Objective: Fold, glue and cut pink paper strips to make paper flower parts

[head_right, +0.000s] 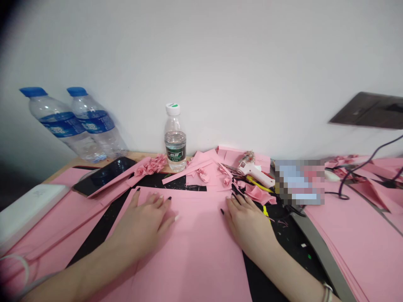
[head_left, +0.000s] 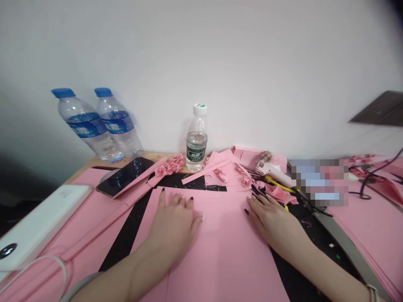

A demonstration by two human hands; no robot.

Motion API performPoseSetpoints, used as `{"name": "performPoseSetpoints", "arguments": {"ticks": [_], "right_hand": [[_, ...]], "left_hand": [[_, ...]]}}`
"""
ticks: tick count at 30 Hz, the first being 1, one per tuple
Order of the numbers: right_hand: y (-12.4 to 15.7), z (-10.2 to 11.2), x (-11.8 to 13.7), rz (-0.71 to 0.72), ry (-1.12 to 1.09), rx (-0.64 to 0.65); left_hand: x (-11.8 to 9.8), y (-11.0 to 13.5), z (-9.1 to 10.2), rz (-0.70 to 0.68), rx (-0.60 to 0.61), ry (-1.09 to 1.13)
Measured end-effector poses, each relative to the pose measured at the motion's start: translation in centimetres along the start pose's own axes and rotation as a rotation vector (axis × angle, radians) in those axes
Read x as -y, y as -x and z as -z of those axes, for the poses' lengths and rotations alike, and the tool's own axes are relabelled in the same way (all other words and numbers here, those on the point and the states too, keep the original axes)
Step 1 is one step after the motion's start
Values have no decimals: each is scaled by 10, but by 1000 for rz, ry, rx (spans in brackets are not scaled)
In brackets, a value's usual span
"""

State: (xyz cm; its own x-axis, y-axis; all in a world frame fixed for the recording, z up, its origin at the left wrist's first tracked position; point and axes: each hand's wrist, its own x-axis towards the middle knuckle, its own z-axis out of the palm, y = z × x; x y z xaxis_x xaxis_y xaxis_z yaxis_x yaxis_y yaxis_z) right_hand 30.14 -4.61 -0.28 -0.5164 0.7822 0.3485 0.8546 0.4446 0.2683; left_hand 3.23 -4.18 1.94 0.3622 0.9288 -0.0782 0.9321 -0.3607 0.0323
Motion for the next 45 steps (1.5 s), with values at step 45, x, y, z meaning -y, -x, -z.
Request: {"name": "performPoseSetpoints", "arguments": {"ticks": [45], "right_hand": [[-22,-25,-5,177,-451,-114]], "left_hand": [[43,-37,-26,-530,-441,301]]}}
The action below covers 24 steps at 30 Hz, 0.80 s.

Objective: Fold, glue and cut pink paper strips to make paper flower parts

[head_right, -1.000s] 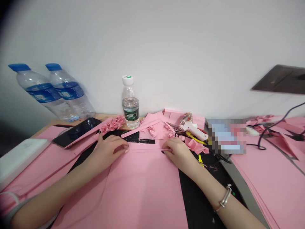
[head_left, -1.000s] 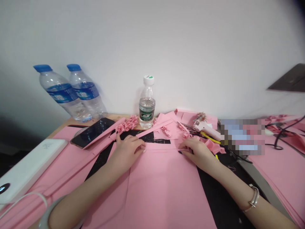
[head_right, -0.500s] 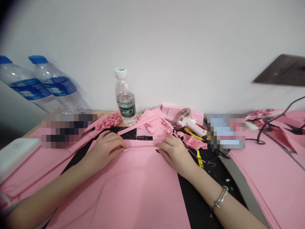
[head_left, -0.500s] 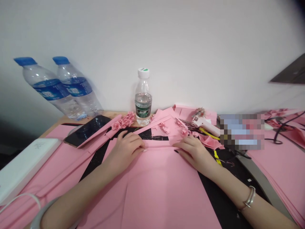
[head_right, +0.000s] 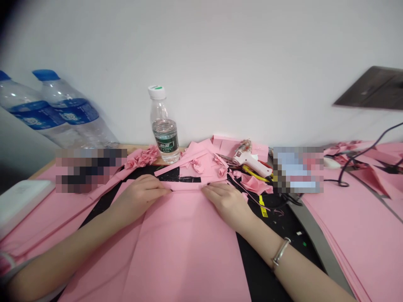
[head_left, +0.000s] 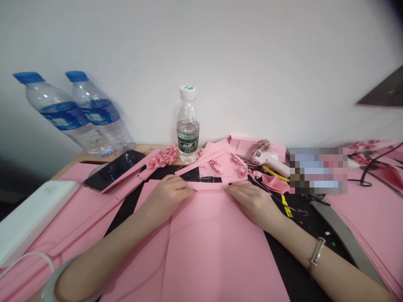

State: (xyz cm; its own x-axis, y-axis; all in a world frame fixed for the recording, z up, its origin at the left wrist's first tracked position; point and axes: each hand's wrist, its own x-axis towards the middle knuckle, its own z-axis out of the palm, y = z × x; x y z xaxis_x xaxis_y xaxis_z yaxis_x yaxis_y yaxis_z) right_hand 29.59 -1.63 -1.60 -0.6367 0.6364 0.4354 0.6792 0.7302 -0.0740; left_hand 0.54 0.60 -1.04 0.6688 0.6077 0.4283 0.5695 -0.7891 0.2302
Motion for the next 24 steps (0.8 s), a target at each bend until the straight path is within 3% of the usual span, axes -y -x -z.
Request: {"name": "performPoseSetpoints", "arguments": {"ticks": [5,19,24], "right_hand": [[-2,-1,1,18,45,31],[0,5,9,5,101,190],[-2,10,23,-50,116,259]], "left_hand": [[1,-1,3,2,13,-142],[-21,2,6,314,354,-146],[-30,3,-1,327,365,-213]]}}
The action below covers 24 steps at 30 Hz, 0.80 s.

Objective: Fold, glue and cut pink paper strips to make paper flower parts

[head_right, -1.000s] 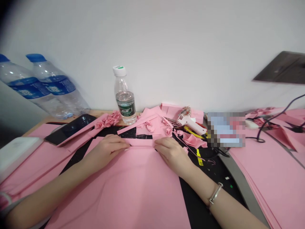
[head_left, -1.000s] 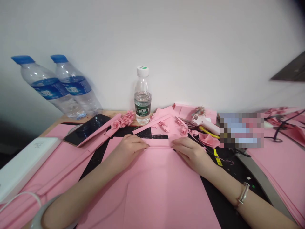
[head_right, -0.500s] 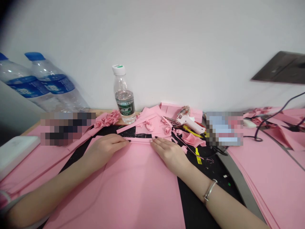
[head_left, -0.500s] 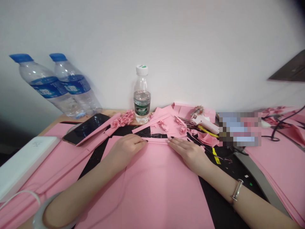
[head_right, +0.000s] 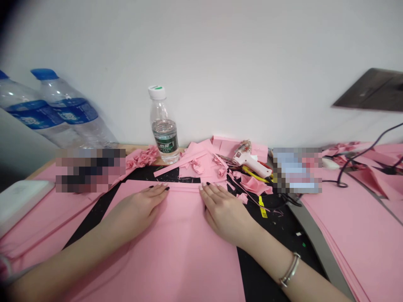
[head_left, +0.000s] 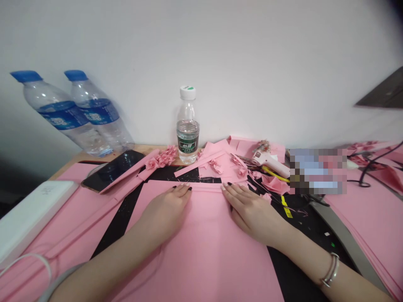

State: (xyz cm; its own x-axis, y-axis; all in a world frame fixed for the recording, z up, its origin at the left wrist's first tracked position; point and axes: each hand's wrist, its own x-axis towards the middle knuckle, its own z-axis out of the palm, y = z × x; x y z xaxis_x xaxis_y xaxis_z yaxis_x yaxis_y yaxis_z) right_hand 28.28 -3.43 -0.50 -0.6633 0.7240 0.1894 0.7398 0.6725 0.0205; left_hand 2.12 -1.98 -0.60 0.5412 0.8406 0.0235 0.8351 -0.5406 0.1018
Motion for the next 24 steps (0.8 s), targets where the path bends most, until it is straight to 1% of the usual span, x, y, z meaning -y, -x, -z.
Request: {"name": "performPoseSetpoints", "arguments": {"ticks": [4,7,11,14,18,24], "right_hand": [[-3,-3,12,-52,-23,12],[-8,-6,18,-39,-53,40],[-12,-6,21,-24,-83,74],[-13,-5,21,-26,-102,69],[-13,-4,20,-39,-120,68],[-5,-6,20,-94,-35,52]], "left_hand": [[-15,3,-2,16,-23,-22],[-24,2,-6,-32,-28,-5],[-27,-1,-16,-138,-42,21],[-28,-3,-20,-160,-51,34],[-31,-1,-20,-112,-62,28],[-32,5,-17,55,-59,-31]]}}
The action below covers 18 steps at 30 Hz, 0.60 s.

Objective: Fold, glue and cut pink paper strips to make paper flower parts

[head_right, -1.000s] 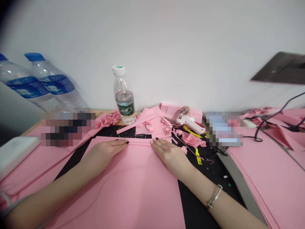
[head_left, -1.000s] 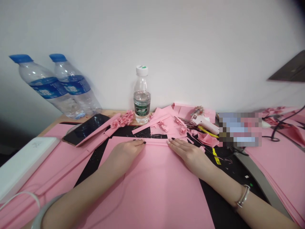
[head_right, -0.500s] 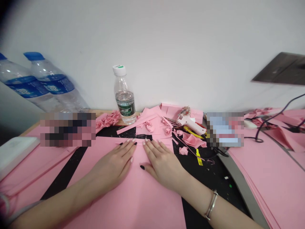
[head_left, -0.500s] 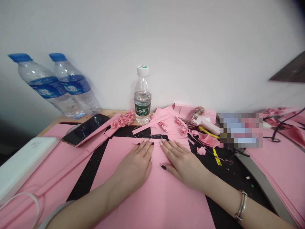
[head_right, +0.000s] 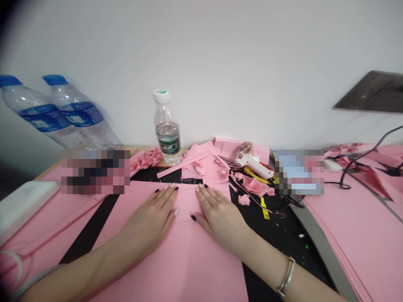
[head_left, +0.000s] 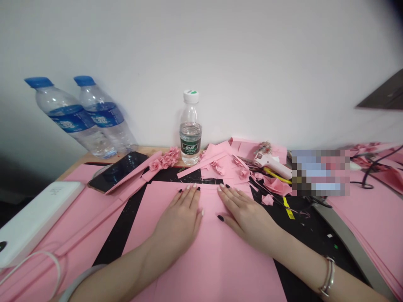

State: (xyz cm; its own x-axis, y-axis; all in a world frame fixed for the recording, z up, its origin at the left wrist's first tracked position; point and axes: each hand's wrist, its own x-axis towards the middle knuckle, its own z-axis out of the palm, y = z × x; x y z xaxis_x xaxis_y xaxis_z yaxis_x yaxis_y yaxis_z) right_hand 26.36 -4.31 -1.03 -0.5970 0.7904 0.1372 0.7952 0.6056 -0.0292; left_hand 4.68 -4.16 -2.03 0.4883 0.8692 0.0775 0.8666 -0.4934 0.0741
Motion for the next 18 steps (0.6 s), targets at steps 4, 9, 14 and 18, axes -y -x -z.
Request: {"name": "performPoseSetpoints", "arguments": {"ticks": [4,9,14,18], "right_hand": [[10,-2,-1,-54,138,-53],[21,0,-3,-113,282,-91],[20,2,-14,-144,288,-172],[11,3,-27,-175,140,-251]], "left_hand": [[4,3,0,70,17,-76],[10,5,1,110,-4,-161],[18,-2,9,61,-81,-157],[30,-13,20,13,-217,3]]}}
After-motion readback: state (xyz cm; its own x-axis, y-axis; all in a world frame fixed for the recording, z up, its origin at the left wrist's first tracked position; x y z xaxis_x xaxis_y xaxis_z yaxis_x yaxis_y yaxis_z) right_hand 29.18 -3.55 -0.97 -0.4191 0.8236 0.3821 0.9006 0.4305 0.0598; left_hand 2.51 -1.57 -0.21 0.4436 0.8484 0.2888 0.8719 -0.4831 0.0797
